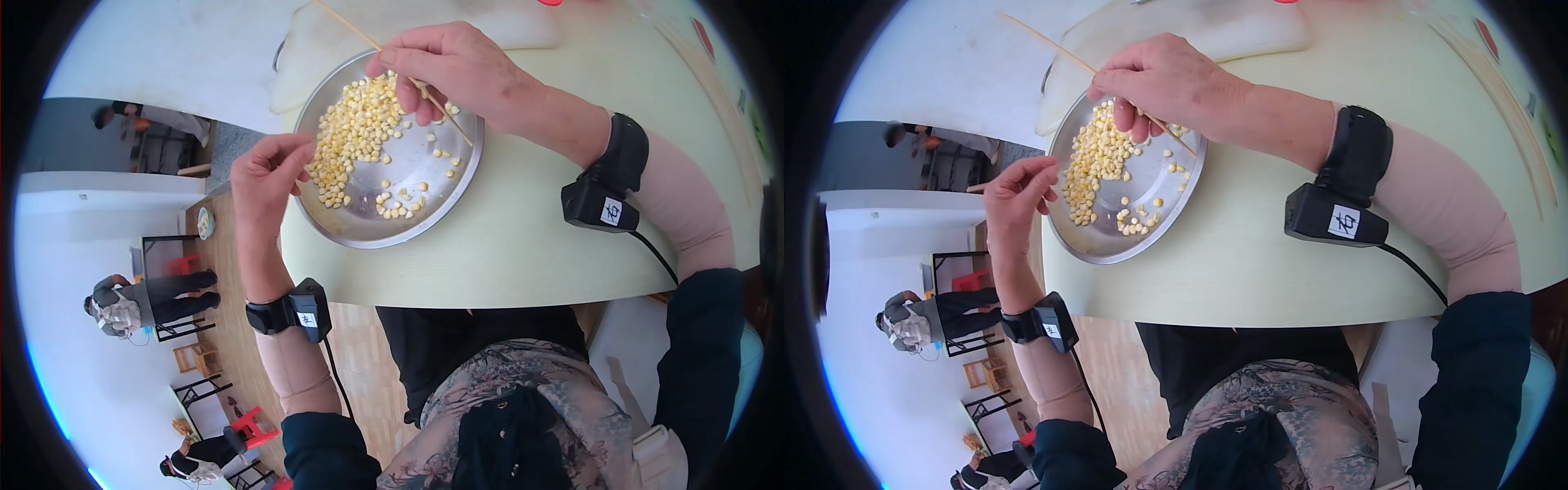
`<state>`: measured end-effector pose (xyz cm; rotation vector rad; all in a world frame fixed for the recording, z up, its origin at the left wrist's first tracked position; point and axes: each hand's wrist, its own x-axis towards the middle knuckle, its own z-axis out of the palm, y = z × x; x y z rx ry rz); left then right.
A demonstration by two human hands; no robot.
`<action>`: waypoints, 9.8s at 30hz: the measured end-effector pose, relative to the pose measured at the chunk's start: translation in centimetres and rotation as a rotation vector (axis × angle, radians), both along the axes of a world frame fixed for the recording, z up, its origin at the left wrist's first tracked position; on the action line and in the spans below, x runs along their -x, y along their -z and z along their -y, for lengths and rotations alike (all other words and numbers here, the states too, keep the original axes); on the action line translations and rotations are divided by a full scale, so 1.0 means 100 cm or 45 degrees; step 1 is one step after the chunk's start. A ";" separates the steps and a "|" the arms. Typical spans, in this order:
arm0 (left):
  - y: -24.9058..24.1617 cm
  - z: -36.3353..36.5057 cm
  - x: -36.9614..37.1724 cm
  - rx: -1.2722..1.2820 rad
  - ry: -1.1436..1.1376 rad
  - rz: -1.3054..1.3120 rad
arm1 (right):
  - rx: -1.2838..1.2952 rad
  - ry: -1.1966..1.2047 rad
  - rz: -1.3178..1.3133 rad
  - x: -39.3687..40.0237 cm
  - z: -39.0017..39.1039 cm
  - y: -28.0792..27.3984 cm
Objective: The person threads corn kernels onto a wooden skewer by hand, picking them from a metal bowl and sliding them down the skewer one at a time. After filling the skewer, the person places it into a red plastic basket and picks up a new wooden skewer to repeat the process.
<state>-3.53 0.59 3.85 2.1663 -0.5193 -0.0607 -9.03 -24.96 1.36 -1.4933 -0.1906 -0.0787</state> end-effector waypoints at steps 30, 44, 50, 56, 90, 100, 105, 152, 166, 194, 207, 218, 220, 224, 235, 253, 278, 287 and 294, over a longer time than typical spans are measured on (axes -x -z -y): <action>0.031 0.020 -0.034 0.355 0.174 -0.214 | 0.319 -0.058 0.157 -0.001 0.007 -0.012; 0.041 0.006 -0.044 1.010 0.150 -0.420 | 0.662 -0.073 0.256 0.019 -0.007 0.010; 0.041 0.014 -0.037 1.025 0.052 -0.380 | 0.763 -0.120 0.244 0.025 -0.007 0.011; 0.042 0.017 -0.031 0.995 0.040 -0.329 | 0.797 -0.091 0.246 0.029 -0.009 0.011; 0.047 0.027 -0.025 0.569 -0.094 0.310 | 0.857 -0.029 0.352 0.031 -0.017 0.009; 0.047 0.028 -0.018 0.583 -0.139 0.272 | 0.955 0.048 0.486 0.031 -0.022 0.019; 0.048 0.029 -0.019 0.592 -0.120 0.235 | 1.009 0.076 0.512 0.026 -0.023 0.024; 0.068 0.023 -0.037 1.314 0.174 -0.804 | 1.061 0.059 0.534 0.021 -0.008 0.044; 0.069 0.052 -0.012 1.129 0.278 -0.978 | 0.928 0.097 0.570 0.012 -0.007 0.054; 0.062 0.053 0.001 0.986 0.223 -0.880 | 0.956 0.138 0.590 0.014 -0.004 0.059; 0.068 0.053 0.003 0.983 0.261 -0.954 | 0.960 0.091 0.623 0.012 -0.005 0.069; 0.069 0.059 0.008 0.944 0.321 -1.017 | 0.967 0.103 0.595 0.015 -0.006 0.062; 0.069 0.059 0.008 0.943 0.326 -1.018 | 0.964 0.102 0.590 0.016 -0.006 0.061; 0.042 0.058 0.013 0.820 0.240 -0.892 | 0.927 0.186 0.644 0.012 -0.006 0.063; 0.052 0.034 -0.012 -0.021 0.063 0.371 | 0.898 0.274 0.606 0.003 0.005 0.052; 0.071 0.035 -0.041 -0.292 0.336 0.228 | 0.687 0.313 0.570 -0.001 0.004 0.065; 0.079 0.017 -0.044 0.958 0.154 -0.433 | 0.683 0.321 0.496 0.024 0.030 0.048; 0.075 0.019 -0.042 1.075 0.150 -0.455 | 0.894 0.279 0.303 0.056 0.059 0.055; 0.078 0.018 -0.045 1.133 0.115 -0.414 | 0.962 0.269 0.451 0.060 0.063 0.057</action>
